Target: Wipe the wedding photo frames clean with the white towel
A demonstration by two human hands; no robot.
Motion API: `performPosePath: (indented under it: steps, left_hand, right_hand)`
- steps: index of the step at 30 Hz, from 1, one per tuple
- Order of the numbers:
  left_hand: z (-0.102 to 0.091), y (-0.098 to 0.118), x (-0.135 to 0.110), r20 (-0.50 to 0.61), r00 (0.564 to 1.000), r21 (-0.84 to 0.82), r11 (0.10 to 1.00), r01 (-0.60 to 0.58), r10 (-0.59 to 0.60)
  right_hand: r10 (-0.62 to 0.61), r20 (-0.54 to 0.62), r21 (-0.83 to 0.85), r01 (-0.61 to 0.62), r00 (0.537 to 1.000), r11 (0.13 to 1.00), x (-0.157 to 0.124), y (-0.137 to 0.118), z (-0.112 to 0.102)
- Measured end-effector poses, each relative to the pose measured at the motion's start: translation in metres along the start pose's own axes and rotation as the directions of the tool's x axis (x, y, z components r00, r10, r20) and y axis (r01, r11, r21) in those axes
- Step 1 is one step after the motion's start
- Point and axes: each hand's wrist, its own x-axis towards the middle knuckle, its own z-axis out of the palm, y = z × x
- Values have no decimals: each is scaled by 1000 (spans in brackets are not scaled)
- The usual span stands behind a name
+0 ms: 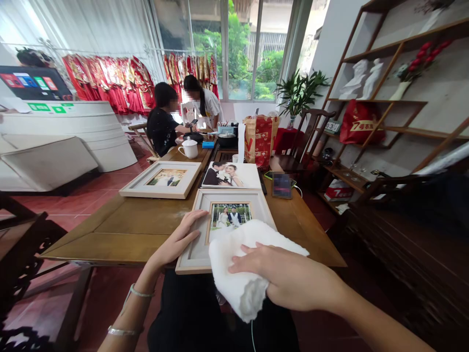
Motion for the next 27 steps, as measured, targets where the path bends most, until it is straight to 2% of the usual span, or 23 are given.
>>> performPosePath:
  steps: [4, 7, 10, 13, 16, 19, 23, 27]
  left_hand:
    - [0, 0, 0, -4, 1000, -5, 1000, -1, 1]
    - [-1, 1, 0, -4, 1000, -16, 1000, 7, -7]
    - [-2, 2, 1, 8, 1000, -28, 999, 17, -17]
    - [-2, 5, 2, 19, 1000, -36, 999, 16, -15]
    - [-3, 7, 3, 18, 1000, -37, 999, 4, -3]
    - [-3, 9, 4, 20, 1000, -40, 999, 17, -16]
    - [-3, 8, 4, 14, 1000, -39, 999, 18, -18]
    - [-3, 6, 3, 10, 1000, -35, 999, 16, -16]
  right_hand:
    - [92, -46, -81, -95, 995, 992, 4, 27, -10]
    - [171, -154, -205, -201, 973, 958, 28, 57, -16]
    - [181, -309, -318, -281, 934, 905, 63, 74, -24]
    - [142, -393, -351, -291, 909, 890, 100, 71, -33]
    - [74, -394, -371, -232, 916, 899, 132, 59, -37]
    - [29, -350, -386, -172, 936, 906, 151, 52, -38]
    - [32, -286, -388, -146, 958, 910, 144, 58, -35]
    - [75, -251, -377, -169, 965, 911, 103, 59, -27]
